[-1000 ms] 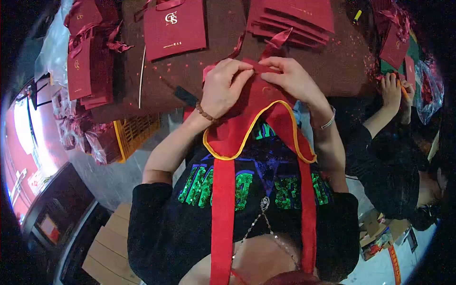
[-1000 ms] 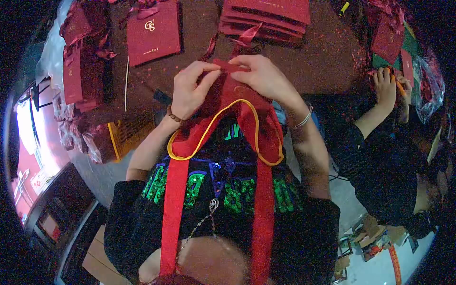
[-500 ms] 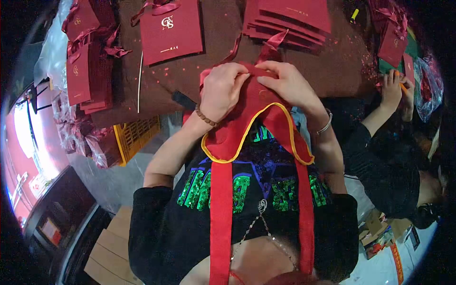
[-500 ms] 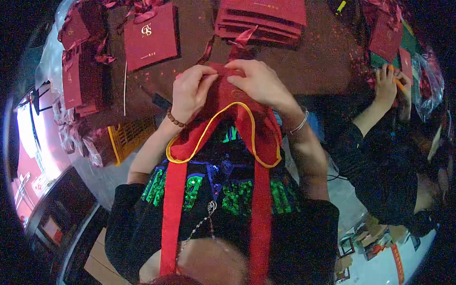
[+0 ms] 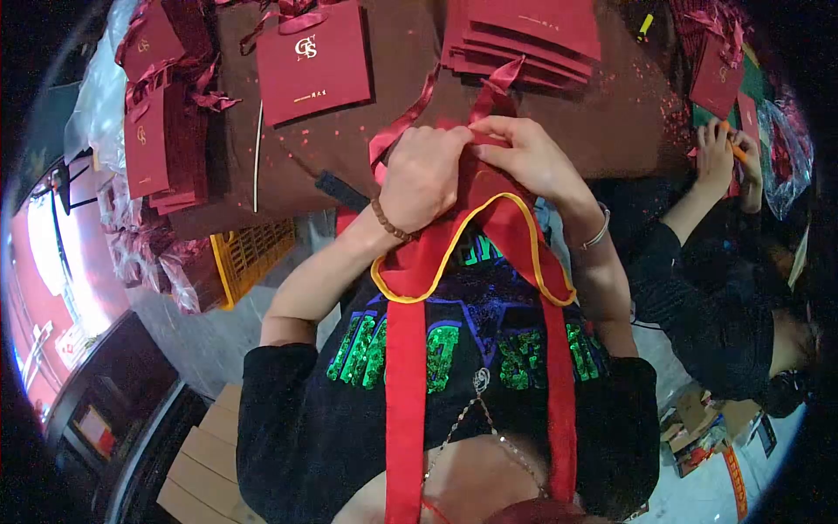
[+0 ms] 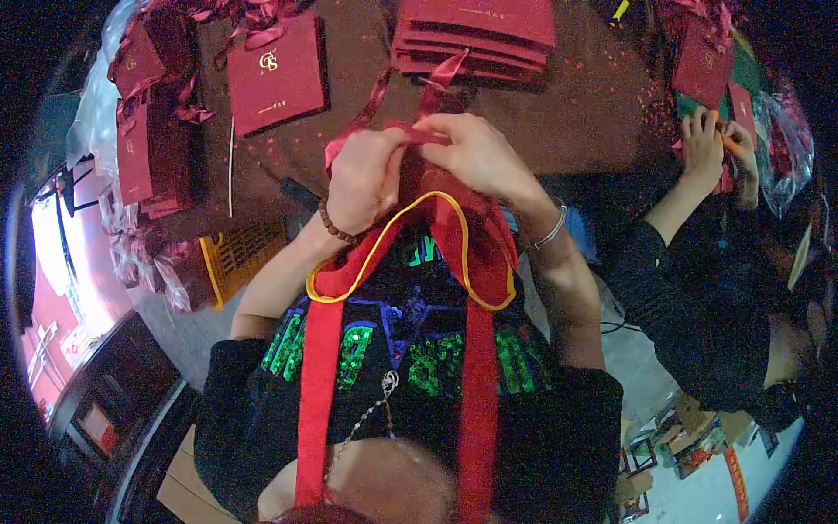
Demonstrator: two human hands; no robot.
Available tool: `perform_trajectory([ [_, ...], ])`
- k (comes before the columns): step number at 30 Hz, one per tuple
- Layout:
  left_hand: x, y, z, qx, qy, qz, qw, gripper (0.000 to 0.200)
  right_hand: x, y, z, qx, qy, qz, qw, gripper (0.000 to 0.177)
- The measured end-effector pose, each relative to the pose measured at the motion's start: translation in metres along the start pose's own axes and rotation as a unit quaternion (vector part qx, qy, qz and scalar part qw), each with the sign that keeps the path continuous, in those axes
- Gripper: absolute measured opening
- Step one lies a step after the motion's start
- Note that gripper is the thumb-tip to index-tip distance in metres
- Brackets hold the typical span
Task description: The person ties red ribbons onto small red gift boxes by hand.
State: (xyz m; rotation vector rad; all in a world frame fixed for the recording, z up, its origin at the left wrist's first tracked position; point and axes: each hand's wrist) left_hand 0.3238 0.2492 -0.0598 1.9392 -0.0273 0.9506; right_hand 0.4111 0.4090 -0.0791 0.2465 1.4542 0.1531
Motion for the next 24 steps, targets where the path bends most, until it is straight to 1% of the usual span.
perform_trajectory([
  [2,0.007,0.002,-0.005,-0.009,-0.002,0.009,1.0,0.021,0.001,-0.001,-0.001,-0.001,0.019,0.003,1.0,0.033],
  [4,0.008,0.001,-0.006,-0.006,0.009,0.013,1.0,0.023,-0.005,0.0,-0.003,-0.021,-0.013,0.028,0.999,0.031],
  [6,0.007,-0.001,-0.008,-0.004,0.018,0.019,1.0,0.025,-0.011,0.0,-0.002,-0.016,-0.01,0.045,0.999,0.031],
  [8,0.003,-0.004,-0.007,0.025,-0.059,0.01,0.998,0.031,-0.021,-0.001,0.0,-0.012,-0.008,0.06,0.998,0.03],
  [10,0.005,0.001,-0.006,0.009,-0.068,0.006,0.998,0.03,-0.034,0.0,0.0,-0.002,-0.025,0.115,0.993,0.031],
  [11,0.005,0.003,-0.007,-0.006,-0.078,0.002,0.997,0.029,-0.034,0.0,0.001,-0.003,-0.025,0.116,0.993,0.031],
  [13,0.0,0.001,-0.004,0.001,-0.075,-0.003,0.997,0.028,-0.031,-0.001,0.003,0.001,-0.016,0.087,0.996,0.032],
  [15,-0.004,0.0,-0.004,0.043,-0.061,0.007,0.997,0.028,-0.03,-0.001,0.003,0.003,-0.029,0.067,0.997,0.033],
  [16,-0.003,0.0,-0.003,0.003,-0.003,-0.029,1.0,0.023,-0.029,-0.001,0.003,0.003,-0.043,0.046,0.998,0.034],
  [17,-0.003,0.001,-0.002,0.001,-0.002,-0.028,1.0,0.023,-0.025,-0.001,0.004,0.003,-0.046,0.045,0.998,0.034],
  [19,-0.002,0.002,-0.003,0.019,0.097,0.095,0.991,0.02,-0.017,-0.001,0.005,0.012,-0.035,0.005,0.999,0.035],
  [20,-0.004,0.005,-0.002,-0.002,0.186,0.134,0.973,0.024,-0.022,-0.001,0.004,0.008,-0.033,-0.01,0.999,0.028],
  [21,-0.009,0.006,0.0,0.0,0.198,0.156,0.968,0.033,-0.022,-0.001,0.003,0.009,-0.034,-0.01,0.999,0.028],
  [23,-0.007,0.009,0.003,-0.02,0.195,0.189,0.962,0.039,-0.022,-0.001,0.002,0.023,-0.043,-0.06,0.997,0.027],
  [24,-0.007,0.008,0.005,-0.021,0.196,0.189,0.962,0.039,-0.026,0.0,0.001,0.014,-0.062,-0.06,0.996,0.027],
])
Point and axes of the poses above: each hand's wrist, its own z-axis away from the middle knuckle, its own y-axis out of the back of the hand, x = y × z, and after that the axes turned 14 degrees about y, right-handed
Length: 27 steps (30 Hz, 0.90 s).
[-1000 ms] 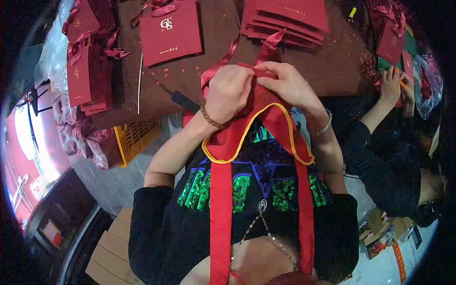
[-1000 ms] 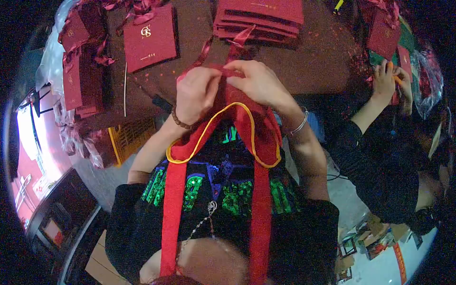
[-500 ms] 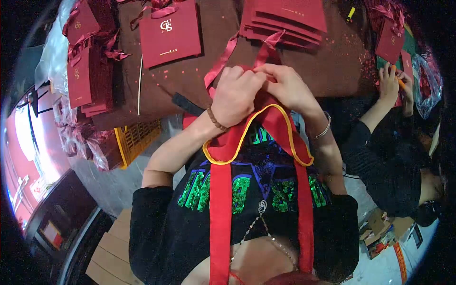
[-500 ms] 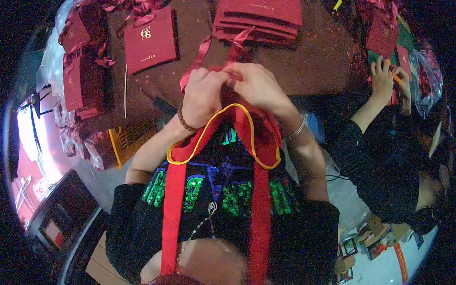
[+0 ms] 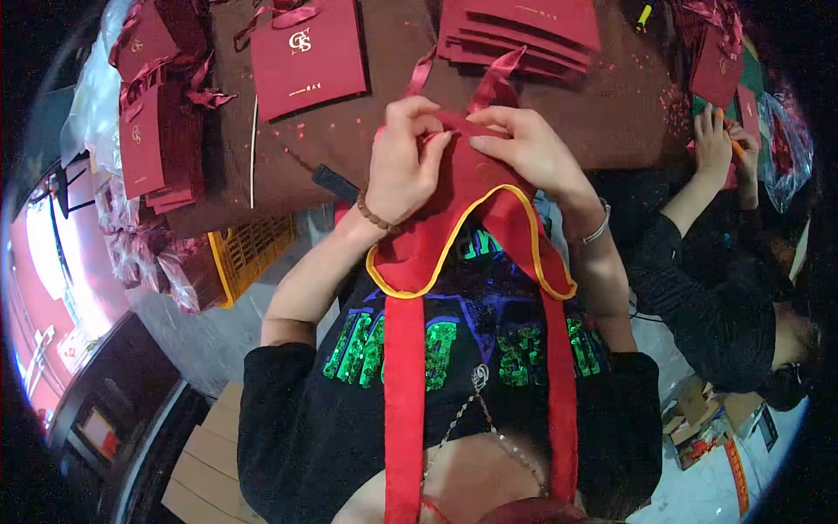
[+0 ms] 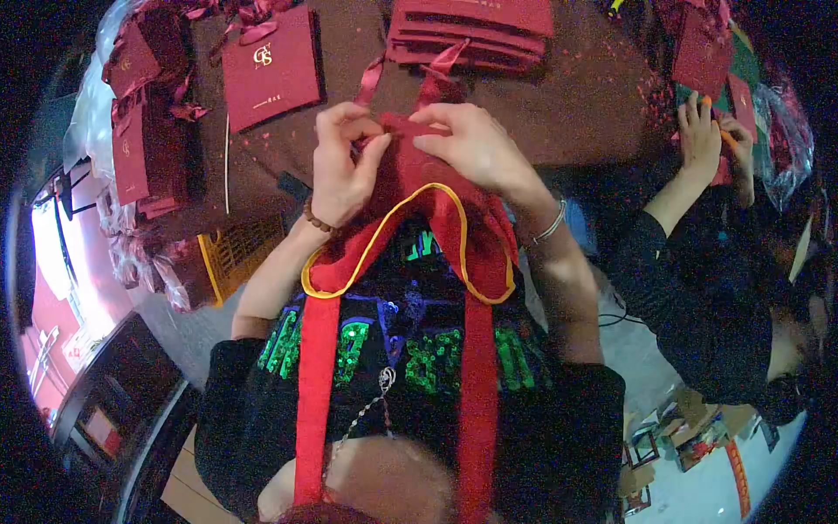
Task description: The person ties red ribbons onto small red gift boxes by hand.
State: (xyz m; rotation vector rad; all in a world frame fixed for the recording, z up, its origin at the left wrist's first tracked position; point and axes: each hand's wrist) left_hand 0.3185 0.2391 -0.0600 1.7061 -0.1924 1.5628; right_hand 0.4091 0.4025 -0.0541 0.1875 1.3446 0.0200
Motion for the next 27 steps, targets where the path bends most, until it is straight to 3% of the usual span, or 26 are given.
perform_trajectory([
  [3,-0.003,-0.006,0.002,-0.015,-0.006,-0.016,1.0,0.039,0.0,-0.001,0.0,-0.006,0.005,-0.027,1.0,0.028],
  [11,0.015,-0.015,0.0,0.062,-0.124,-0.127,0.982,0.025,0.005,-0.002,0.003,0.003,0.036,0.118,0.992,0.033],
  [13,0.02,-0.014,-0.002,0.013,-0.178,-0.193,0.965,0.03,-0.003,-0.006,0.005,0.019,0.034,0.165,0.985,0.031],
  [14,0.019,-0.014,-0.002,0.003,-0.211,-0.225,0.951,0.042,-0.014,-0.008,0.007,0.025,0.028,0.209,0.977,0.031],
  [17,0.016,-0.011,-0.001,0.001,-0.245,-0.22,0.944,0.043,-0.013,-0.006,0.009,0.02,0.012,0.178,0.984,0.031],
  [19,0.021,-0.005,-0.003,-0.031,-0.226,-0.219,0.949,0.04,-0.002,-0.005,0.009,0.028,0.061,0.125,0.99,0.031],
  [22,0.02,-0.002,-0.012,-0.08,-0.05,-0.07,0.993,0.033,-0.002,-0.008,0.008,0.043,0.051,0.183,0.981,0.031],
  [25,0.022,-0.002,-0.015,-0.072,-0.034,-0.071,0.994,0.034,-0.011,-0.008,0.009,0.029,0.032,0.2,0.979,0.033],
  [27,0.014,-0.008,-0.012,-0.062,-0.075,-0.091,0.991,0.037,-0.004,-0.007,0.008,0.032,0.051,0.21,0.976,0.031],
])
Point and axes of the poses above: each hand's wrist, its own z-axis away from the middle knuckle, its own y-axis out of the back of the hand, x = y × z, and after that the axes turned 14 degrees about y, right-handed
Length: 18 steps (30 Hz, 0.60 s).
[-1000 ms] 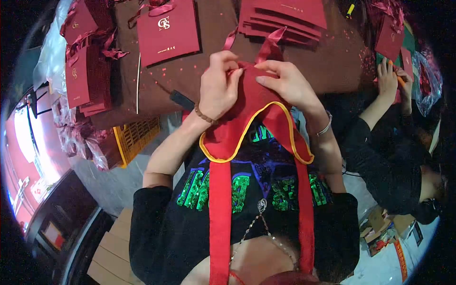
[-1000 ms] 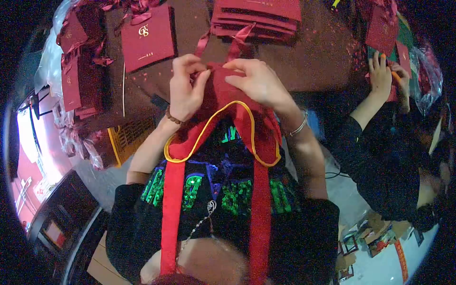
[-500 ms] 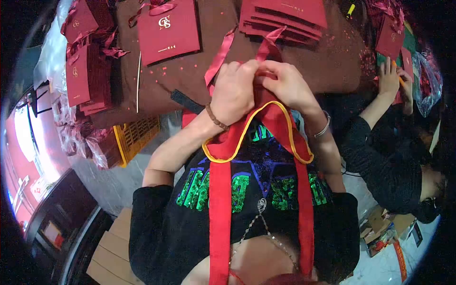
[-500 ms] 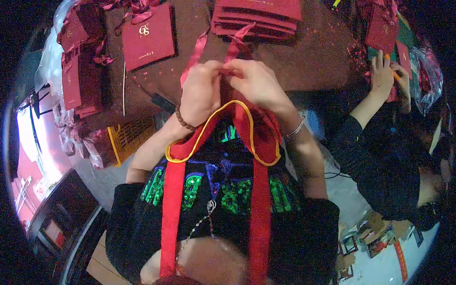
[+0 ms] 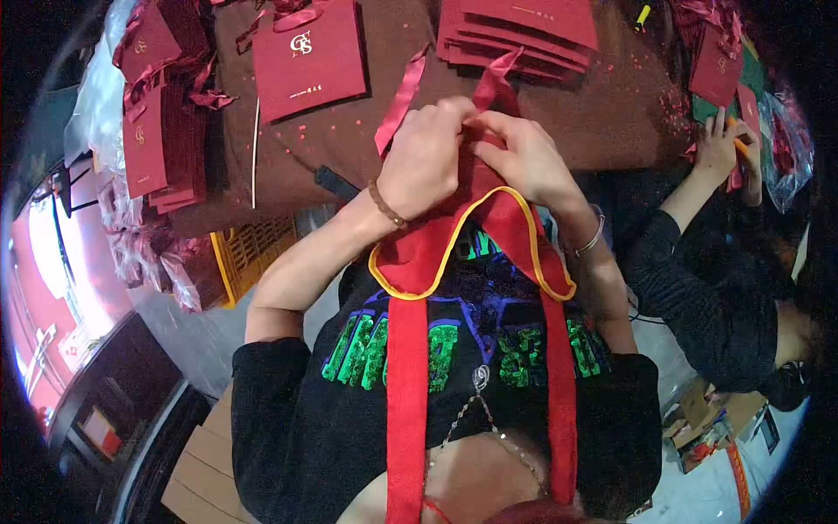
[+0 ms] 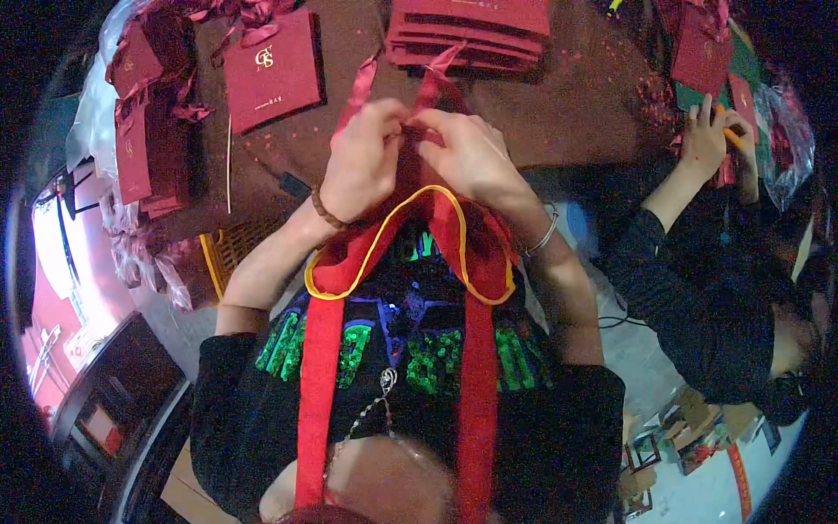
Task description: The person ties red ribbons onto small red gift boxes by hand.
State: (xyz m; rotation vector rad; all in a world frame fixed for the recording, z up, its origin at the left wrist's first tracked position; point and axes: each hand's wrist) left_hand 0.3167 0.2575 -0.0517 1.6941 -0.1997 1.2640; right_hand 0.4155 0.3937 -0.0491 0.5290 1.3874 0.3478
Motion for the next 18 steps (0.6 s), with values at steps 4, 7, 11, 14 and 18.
perform_trajectory([
  [4,-0.004,0.0,0.001,0.027,-0.222,-0.135,0.965,0.039,0.003,0.003,-0.001,-0.023,-0.03,-0.1,0.994,0.029],
  [7,-0.001,-0.001,0.0,0.032,-0.229,-0.143,0.962,0.036,0.004,0.004,0.001,-0.001,-0.004,-0.097,0.995,0.027],
  [11,-0.002,0.0,0.002,0.013,-0.247,-0.162,0.955,0.032,0.019,-0.004,0.003,0.01,-0.022,-0.185,0.983,0.027],
  [14,0.0,-0.004,0.001,0.005,-0.199,-0.147,0.969,0.031,0.004,0.001,0.003,0.007,-0.019,-0.087,0.996,0.027],
  [18,0.005,0.0,0.0,0.005,-0.182,-0.132,0.974,0.038,-0.014,0.007,0.003,-0.015,-0.034,0.017,0.999,0.029],
])
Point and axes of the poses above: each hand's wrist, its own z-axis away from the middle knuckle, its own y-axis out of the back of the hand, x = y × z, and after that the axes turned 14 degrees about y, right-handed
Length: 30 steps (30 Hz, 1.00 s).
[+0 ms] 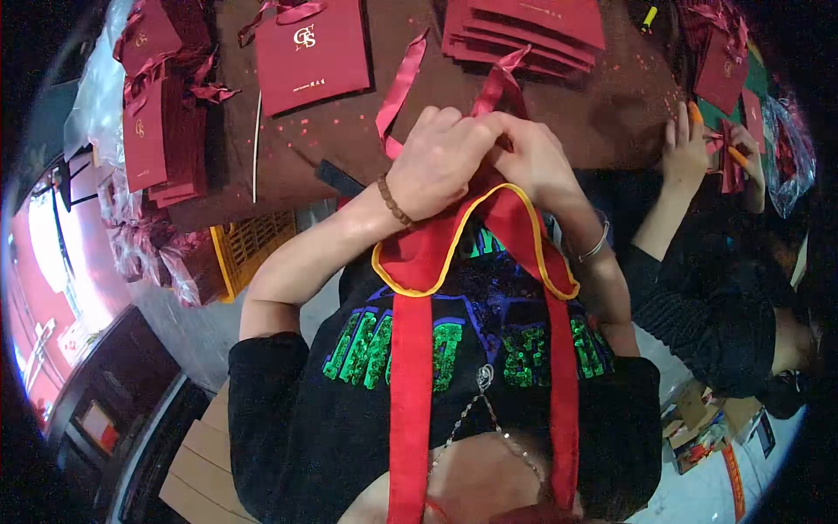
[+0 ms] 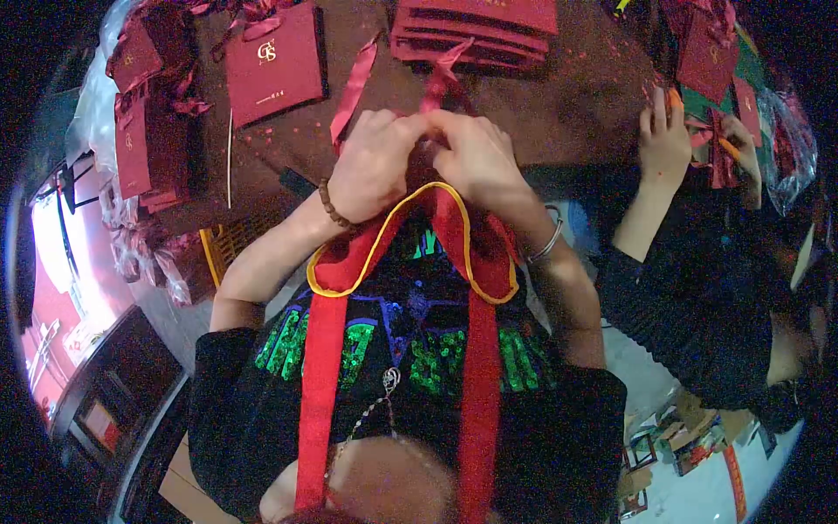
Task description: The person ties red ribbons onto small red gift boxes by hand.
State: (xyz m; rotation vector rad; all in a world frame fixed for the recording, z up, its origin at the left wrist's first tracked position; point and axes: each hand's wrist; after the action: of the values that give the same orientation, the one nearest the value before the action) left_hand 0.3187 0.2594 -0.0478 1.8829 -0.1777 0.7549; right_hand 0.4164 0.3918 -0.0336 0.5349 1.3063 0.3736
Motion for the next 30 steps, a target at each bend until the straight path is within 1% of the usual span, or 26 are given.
perform_trajectory([
  [2,0.0,0.002,0.0,-0.002,-0.043,-0.006,0.999,0.042,0.001,-0.003,0.001,0.011,0.008,-0.01,1.0,0.028],
  [3,-0.003,0.003,0.0,-0.001,-0.043,-0.008,0.999,0.042,0.004,-0.005,0.001,0.022,0.016,-0.021,0.999,0.027],
  [4,-0.005,0.004,0.001,-0.021,-0.022,-0.003,1.0,0.043,0.012,-0.01,0.002,0.021,0.018,-0.02,0.999,0.027],
  [5,-0.006,0.005,0.0,-0.04,-0.002,0.002,0.999,0.044,0.019,-0.013,-0.001,0.029,0.019,-0.113,0.993,0.027],
  [6,-0.007,0.005,-0.003,-0.037,-0.003,0.0,0.999,0.044,0.022,-0.015,-0.004,0.038,0.02,-0.205,0.978,0.027],
  [7,-0.008,0.004,-0.007,-0.054,0.063,0.065,0.994,0.044,0.023,-0.013,-0.003,0.008,-0.011,-0.121,0.993,0.027],
  [8,-0.008,0.003,-0.01,-0.072,0.128,0.13,0.981,0.044,0.017,-0.012,-0.003,0.008,-0.007,-0.12,0.993,0.027],
  [10,-0.007,0.006,-0.013,-0.082,0.13,0.119,0.981,0.042,0.005,-0.011,-0.001,0.019,-0.006,0.07,0.997,0.027],
  [11,0.0,0.011,-0.012,-0.093,0.095,0.065,0.989,0.041,0.003,-0.009,-0.002,-0.01,-0.034,0.067,0.997,0.029],
  [12,0.004,0.013,-0.012,-0.102,0.06,0.01,0.993,0.041,0.004,-0.007,-0.001,-0.008,-0.033,0.068,0.997,0.029],
  [13,0.002,0.015,-0.012,-0.127,0.052,-0.004,0.99,0.041,0.006,-0.005,0.0,0.001,-0.008,0.015,1.0,0.03],
  [14,0.001,0.015,-0.01,-0.129,0.051,-0.003,0.99,0.041,0.008,-0.005,0.001,0.009,0.015,-0.038,0.999,0.031],
  [16,0.0,0.013,-0.002,-0.058,0.126,0.122,0.983,0.042,0.012,-0.007,0.002,0.012,0.025,-0.058,0.998,0.032],
  [17,-0.003,0.015,-0.002,-0.065,0.143,0.145,0.977,0.043,0.014,-0.007,0.003,0.013,0.038,-0.077,0.996,0.033],
  [18,-0.003,0.017,-0.002,-0.066,0.144,0.146,0.976,0.043,0.014,-0.008,0.002,0.011,0.037,-0.077,0.996,0.033],
  [20,-0.002,0.022,-0.003,-0.088,0.194,0.107,0.971,0.043,0.014,-0.011,0.0,0.003,0.027,-0.057,0.998,0.032],
  [21,-0.004,0.022,-0.002,-0.075,0.18,0.052,0.979,0.037,0.015,-0.012,0.001,0.02,0.041,-0.042,0.998,0.032],
  [22,-0.006,0.023,-0.003,-0.075,0.18,0.052,0.979,0.037,0.012,-0.011,0.002,0.02,0.041,-0.042,0.998,0.032],
  [24,-0.009,0.028,-0.007,-0.067,0.144,0.002,0.987,0.025,0.004,-0.004,0.003,0.002,0.035,-0.051,0.998,0.031],
  [25,-0.012,0.029,-0.011,-0.067,0.135,0.021,0.988,0.017,0.0,-0.002,0.004,0.002,0.033,-0.052,0.998,0.031],
  [26,-0.016,0.03,-0.013,-0.067,0.135,0.021,0.988,0.017,-0.005,0.0,0.004,0.002,0.035,-0.076,0.996,0.029],
  [28,-0.028,0.033,-0.018,-0.126,0.129,0.095,0.979,0.017,-0.008,0.002,0.005,0.002,0.037,-0.101,0.994,0.028],
  [29,-0.039,0.034,-0.024,-0.207,0.184,0.221,0.935,0.02,-0.008,0.002,0.005,-0.005,0.054,-0.086,0.995,0.027],
  [30,-0.046,0.034,-0.028,-0.232,0.191,0.231,0.925,0.023,-0.008,0.002,0.006,-0.013,0.071,-0.07,0.995,0.026],
])
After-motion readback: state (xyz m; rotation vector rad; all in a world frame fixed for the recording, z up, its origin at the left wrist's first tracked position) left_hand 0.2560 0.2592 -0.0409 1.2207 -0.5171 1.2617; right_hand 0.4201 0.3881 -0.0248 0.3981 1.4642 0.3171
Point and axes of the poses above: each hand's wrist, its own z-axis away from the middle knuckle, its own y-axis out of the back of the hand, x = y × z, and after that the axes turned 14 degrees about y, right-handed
